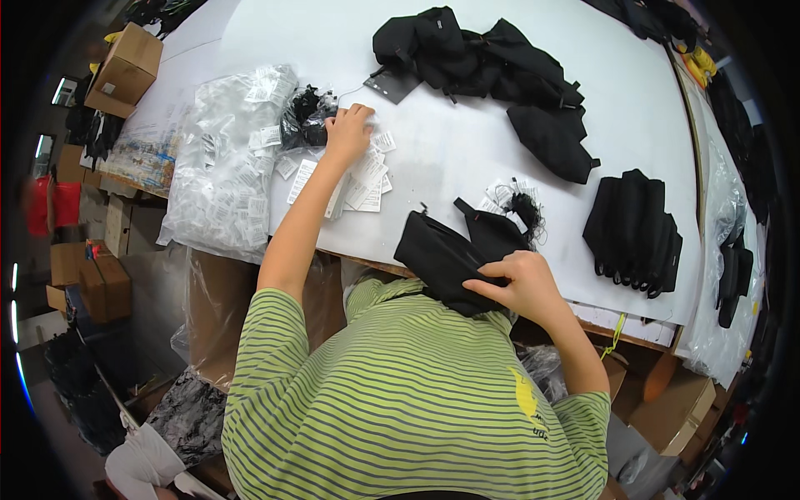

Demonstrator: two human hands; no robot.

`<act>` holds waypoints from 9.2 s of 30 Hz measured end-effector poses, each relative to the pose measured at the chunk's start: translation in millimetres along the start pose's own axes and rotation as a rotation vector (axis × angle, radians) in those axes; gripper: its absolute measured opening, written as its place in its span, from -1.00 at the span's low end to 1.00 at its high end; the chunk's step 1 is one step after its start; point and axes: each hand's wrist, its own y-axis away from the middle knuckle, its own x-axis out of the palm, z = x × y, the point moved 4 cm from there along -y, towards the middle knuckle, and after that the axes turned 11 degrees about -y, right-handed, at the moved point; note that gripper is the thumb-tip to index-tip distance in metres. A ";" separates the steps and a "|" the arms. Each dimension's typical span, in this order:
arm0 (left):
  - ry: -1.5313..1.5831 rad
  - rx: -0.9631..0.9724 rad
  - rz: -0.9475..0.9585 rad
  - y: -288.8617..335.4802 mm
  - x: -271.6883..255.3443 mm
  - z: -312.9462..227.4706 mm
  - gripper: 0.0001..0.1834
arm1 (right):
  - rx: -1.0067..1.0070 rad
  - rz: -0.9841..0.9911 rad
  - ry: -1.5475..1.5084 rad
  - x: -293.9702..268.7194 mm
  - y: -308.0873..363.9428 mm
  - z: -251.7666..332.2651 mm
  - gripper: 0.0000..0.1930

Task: Insert instructional cards, labels, or accessory pieces inside fabric pouches/bags and organize them at a workstation.

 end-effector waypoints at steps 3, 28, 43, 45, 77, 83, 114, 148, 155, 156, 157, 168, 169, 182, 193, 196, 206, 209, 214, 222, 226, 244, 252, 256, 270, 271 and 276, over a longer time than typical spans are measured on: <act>-0.139 0.087 -0.010 -8.4 0.2 12.7 -0.64 | -0.025 -0.035 0.070 -8.3 0.5 3.0 -0.75; 2.018 -0.879 0.283 88.3 -86.0 -161.3 -0.50 | -0.035 -0.674 -0.012 -8.5 -12.9 0.8 -0.86; 1.738 -0.606 0.865 87.8 -111.7 -189.3 -0.57 | 0.039 -0.951 -0.725 -27.3 -14.9 -31.2 -0.85; 1.747 -0.662 0.838 88.8 -110.3 -188.0 -0.58 | -0.062 -0.946 -0.461 -29.0 -12.9 -26.3 -0.87; 1.520 -0.606 0.660 78.8 -124.7 -154.5 -0.61 | -0.233 -0.565 0.352 -44.0 -15.6 5.4 -0.53; 1.502 -0.558 0.692 77.4 -135.1 -157.6 -0.61 | 0.080 -0.767 0.530 -61.6 -31.0 -30.4 -0.66; 1.174 0.186 0.395 69.8 -135.9 -123.7 -0.81 | 0.159 -0.325 -0.632 -34.9 9.4 -26.0 -0.80; -0.043 -0.363 0.107 95.8 -95.6 33.4 -0.72 | 0.269 -0.584 0.204 -50.8 13.4 -103.2 -0.92; 0.675 -0.439 0.151 93.2 -123.9 -13.3 -0.81 | 0.138 -0.085 0.446 -6.3 -67.2 -130.6 -0.91; 0.759 -0.431 0.147 92.7 -125.9 -22.4 -0.82 | 0.127 -0.023 0.483 -2.7 -69.3 -136.7 -0.90; 0.754 -0.441 0.141 95.6 -126.4 -25.6 -0.82 | 0.117 -0.016 0.481 -3.2 -69.9 -135.6 -0.90; 1.064 -0.463 0.293 104.2 -107.4 -62.6 -0.75 | 0.091 0.001 0.401 2.1 -65.5 -134.5 -0.90; 1.062 -0.467 0.289 104.2 -107.0 -63.8 -0.75 | 0.085 0.004 0.400 3.0 -66.2 -134.2 -0.90; 1.142 -0.401 0.451 108.0 -96.2 -91.1 -0.75 | 0.118 -0.030 0.400 2.3 -59.3 -131.8 -0.90; 1.213 -0.391 0.506 111.4 -83.8 -102.8 -0.75 | 0.271 0.005 0.055 8.0 -50.3 -138.6 -0.93; 1.192 -0.383 0.520 113.7 -85.4 -101.3 -0.76 | 0.250 -0.183 -0.023 -10.1 -49.8 -123.0 -0.91; 1.216 -0.307 0.496 93.3 -119.4 -145.5 -0.38 | 0.139 -0.446 -1.028 -48.9 -43.1 -44.3 -0.93; 1.254 -0.263 0.579 91.1 -122.5 -156.3 -0.27 | 0.132 -0.596 -0.613 -57.8 -45.3 -33.8 -0.91; 1.214 -0.229 0.570 91.6 -121.1 -161.6 -0.38 | 0.176 -0.560 -0.916 -64.5 -44.8 -31.6 -0.89; 1.564 -0.145 0.260 64.5 -121.7 -174.0 -0.70 | 0.141 -0.462 -0.892 -42.4 -44.9 -23.3 -0.91; 1.527 -0.085 0.387 60.8 -123.6 -184.1 -0.74 | 0.150 -0.414 -0.875 -36.2 -44.5 -22.4 -0.92; 1.222 -0.066 0.443 78.0 -136.2 -151.1 -0.83 | 0.326 -0.307 -0.839 -5.6 -16.6 -27.9 -0.76; 1.059 -0.068 0.480 76.0 -136.6 -161.5 -0.80 | 0.325 -0.225 -0.965 27.4 -32.6 -27.0 -0.77; 1.151 -0.095 0.530 82.6 -127.9 -162.1 -0.76 | 0.369 -0.235 -0.700 18.2 -29.3 -20.6 -0.87; 1.313 -0.226 0.392 91.1 -126.9 -167.5 -0.84 | 0.199 -0.617 -0.420 3.3 -20.5 -2.7 -0.89; 1.313 -0.226 0.391 91.8 -126.0 -167.7 -0.84 | 0.180 -0.641 -0.385 2.9 -20.2 -0.1 -0.89; 1.188 -0.110 0.238 91.8 -130.9 -167.3 -0.87 | 0.075 -0.712 -0.267 4.1 -19.8 4.3 -0.89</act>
